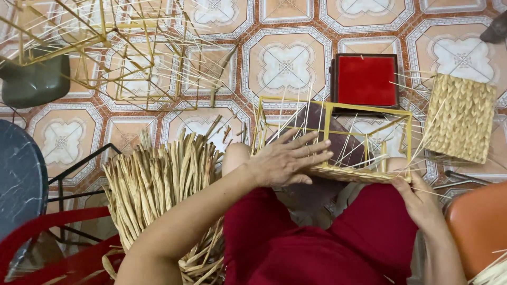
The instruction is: Weaving dried plant fibers around a metal frame to create a basket.
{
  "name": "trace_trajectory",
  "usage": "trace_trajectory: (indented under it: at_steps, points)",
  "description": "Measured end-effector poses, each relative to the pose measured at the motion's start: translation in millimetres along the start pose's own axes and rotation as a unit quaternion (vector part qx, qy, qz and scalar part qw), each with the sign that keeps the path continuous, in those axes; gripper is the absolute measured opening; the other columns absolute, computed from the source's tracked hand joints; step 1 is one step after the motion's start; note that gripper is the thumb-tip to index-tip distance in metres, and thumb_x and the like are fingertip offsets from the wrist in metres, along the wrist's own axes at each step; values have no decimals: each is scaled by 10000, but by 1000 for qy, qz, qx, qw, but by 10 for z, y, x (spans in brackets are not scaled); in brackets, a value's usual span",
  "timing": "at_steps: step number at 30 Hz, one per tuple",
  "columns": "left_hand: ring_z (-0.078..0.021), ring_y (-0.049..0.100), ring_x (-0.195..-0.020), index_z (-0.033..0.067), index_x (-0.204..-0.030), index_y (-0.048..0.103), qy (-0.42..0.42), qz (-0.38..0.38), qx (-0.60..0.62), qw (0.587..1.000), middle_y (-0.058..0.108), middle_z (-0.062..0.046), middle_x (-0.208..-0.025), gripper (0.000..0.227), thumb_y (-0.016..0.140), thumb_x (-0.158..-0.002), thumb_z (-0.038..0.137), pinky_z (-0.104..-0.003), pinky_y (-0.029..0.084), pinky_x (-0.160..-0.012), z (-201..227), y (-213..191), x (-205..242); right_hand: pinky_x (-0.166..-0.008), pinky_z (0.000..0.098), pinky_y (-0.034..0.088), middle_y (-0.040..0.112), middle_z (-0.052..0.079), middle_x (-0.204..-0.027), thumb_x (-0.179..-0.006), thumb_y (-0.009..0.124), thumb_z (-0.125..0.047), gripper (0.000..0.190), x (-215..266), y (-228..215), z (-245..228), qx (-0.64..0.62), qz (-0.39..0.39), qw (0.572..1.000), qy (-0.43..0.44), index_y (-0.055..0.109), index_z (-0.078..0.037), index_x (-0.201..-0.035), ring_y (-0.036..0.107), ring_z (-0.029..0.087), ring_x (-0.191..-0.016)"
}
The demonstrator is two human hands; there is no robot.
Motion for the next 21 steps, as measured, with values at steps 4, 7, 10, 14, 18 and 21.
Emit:
trace_trajectory:
  at_steps: [4,7,10,14,18,21]
  points:
    - [-235,119,-1595,325,-1633,167,8,2,17,1000,146,34,-1720,773,370,-983,691,-502,82,-1298,-121,5,-73,-895,332,488,717,106,-1029,-1065,550,-411,421,-2,-25,-77,53,7,997,57,685,-36,-1203,625,184,-976]
    - [-213,73,-1570,395,-1602,174,-7,-46,-33,998,126,71,-1699,698,319,-988,694,-513,54,-1280,-248,-181,-122,-925,314,468,714,89,-1070,-1047,560,-428,446,-4,-12,-138,14,-6,1000,-12,666,-33,-1226,613,162,-1007]
    - [-193,-22,-1567,408,-1604,107,-108,-177,-31,978,41,77,-1709,734,290,-964,717,-522,16,-1264,-542,-261,-40,-913,318,472,715,99,-1061,-1044,570,-432,451,-4,-32,-76,12,1,1000,17,669,-31,-1226,607,164,-994]
    - [-207,354,-1471,278,-1526,425,-114,255,99,955,379,-16,-1598,512,530,-1062,467,-461,324,-1235,-559,-1071,342,-933,303,457,691,73,-1089,-1062,557,-409,446,43,-49,-274,14,10,999,-27,637,-34,-1290,593,150,-1020]
    - [-181,702,-1151,151,-1241,697,-136,519,287,794,724,-42,-1235,167,622,-1093,175,-332,582,-1006,-343,-1751,1177,-959,296,448,667,49,-1098,-1099,577,-375,400,77,3,-417,-50,8,998,-46,642,-23,-1277,568,145,-1038]
    - [-177,741,-834,93,-1048,774,-261,345,340,835,787,-50,-966,113,737,-983,178,-343,598,-739,-291,-1444,1227,-922,302,458,685,47,-1086,-1081,578,-356,390,52,-24,-375,13,31,999,-22,642,-25,-1278,594,149,-1015]
Point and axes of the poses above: each hand's wrist, its own x-axis away from the middle knuckle, its own y-axis out of the palm, z = x × y, the point moved 6 cm from there along -x, towards the middle knuckle
